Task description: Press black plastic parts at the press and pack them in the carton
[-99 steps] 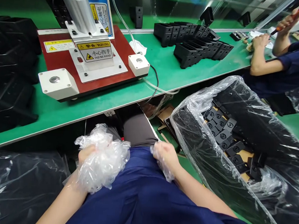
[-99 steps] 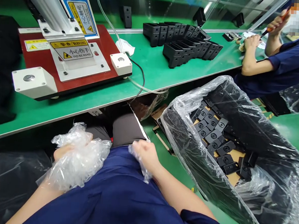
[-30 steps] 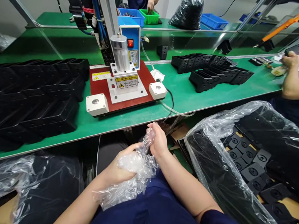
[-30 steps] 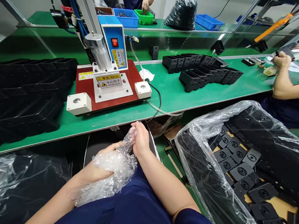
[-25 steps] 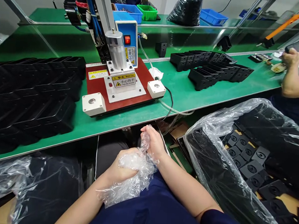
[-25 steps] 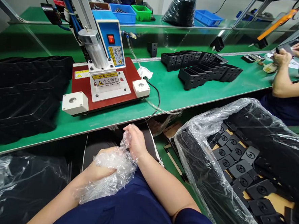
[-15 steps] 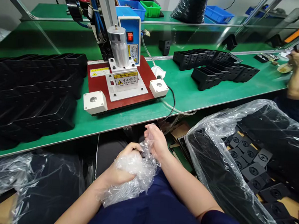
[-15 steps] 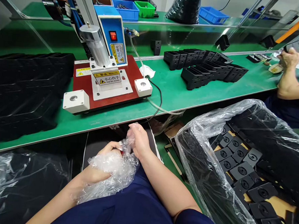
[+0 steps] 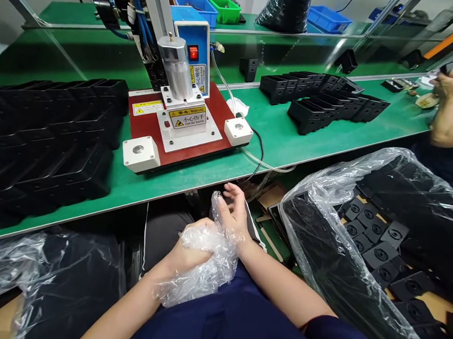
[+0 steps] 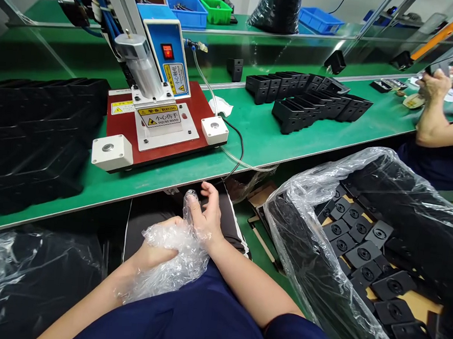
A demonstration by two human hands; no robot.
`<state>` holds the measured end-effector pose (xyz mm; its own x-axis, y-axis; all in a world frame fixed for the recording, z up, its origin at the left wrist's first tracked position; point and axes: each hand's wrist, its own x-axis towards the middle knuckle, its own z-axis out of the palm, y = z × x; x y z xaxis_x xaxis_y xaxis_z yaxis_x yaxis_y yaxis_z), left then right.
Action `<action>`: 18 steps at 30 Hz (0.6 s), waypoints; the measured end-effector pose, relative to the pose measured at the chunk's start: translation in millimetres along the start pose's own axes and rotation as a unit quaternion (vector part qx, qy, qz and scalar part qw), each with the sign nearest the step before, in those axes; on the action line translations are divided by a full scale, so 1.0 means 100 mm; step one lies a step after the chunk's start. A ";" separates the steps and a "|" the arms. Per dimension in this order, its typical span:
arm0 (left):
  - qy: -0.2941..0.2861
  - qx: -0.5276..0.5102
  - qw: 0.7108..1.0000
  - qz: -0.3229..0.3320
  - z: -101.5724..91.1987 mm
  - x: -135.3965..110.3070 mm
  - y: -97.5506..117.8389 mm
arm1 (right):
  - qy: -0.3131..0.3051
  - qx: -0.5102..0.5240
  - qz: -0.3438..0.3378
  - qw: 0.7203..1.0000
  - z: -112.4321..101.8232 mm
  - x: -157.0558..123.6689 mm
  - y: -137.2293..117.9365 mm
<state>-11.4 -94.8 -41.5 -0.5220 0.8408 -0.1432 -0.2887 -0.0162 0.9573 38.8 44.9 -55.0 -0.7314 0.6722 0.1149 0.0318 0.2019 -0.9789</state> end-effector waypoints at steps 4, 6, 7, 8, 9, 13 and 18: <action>0.020 -0.073 0.997 0.006 -0.06 -0.05 -0.08 | 0.029 -0.064 -0.159 0.985 -0.22 -0.11 -0.06; 0.008 -0.102 0.995 0.016 -0.08 -0.06 -0.11 | -0.098 -0.035 -0.184 0.977 -0.31 -0.17 -0.09; -0.003 -0.108 0.994 0.019 -0.08 -0.06 -0.12 | -0.162 -0.019 -0.176 0.971 -0.34 -0.20 -0.10; -0.016 -0.109 0.994 0.021 -0.08 -0.06 -0.12 | -0.208 -0.006 -0.162 0.965 -0.35 -0.22 -0.11; -0.027 -0.108 0.994 0.021 -0.07 -0.06 -0.11 | -0.230 0.005 -0.147 0.962 -0.36 -0.24 -0.11; -0.037 -0.105 0.994 0.021 -0.06 -0.06 -0.09 | -0.218 0.021 -0.120 0.968 -0.34 -0.24 -0.13; -0.041 -0.138 0.990 0.011 -0.09 -0.09 -0.17 | -0.087 0.069 -0.010 0.994 -0.37 -0.15 -0.13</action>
<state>-9.2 -107.5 -58.8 -0.4669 0.8797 -0.0904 -0.4916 -0.1732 0.8534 74.6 58.8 -37.1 -0.8382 0.5329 0.1159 -0.0695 0.1064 -0.9919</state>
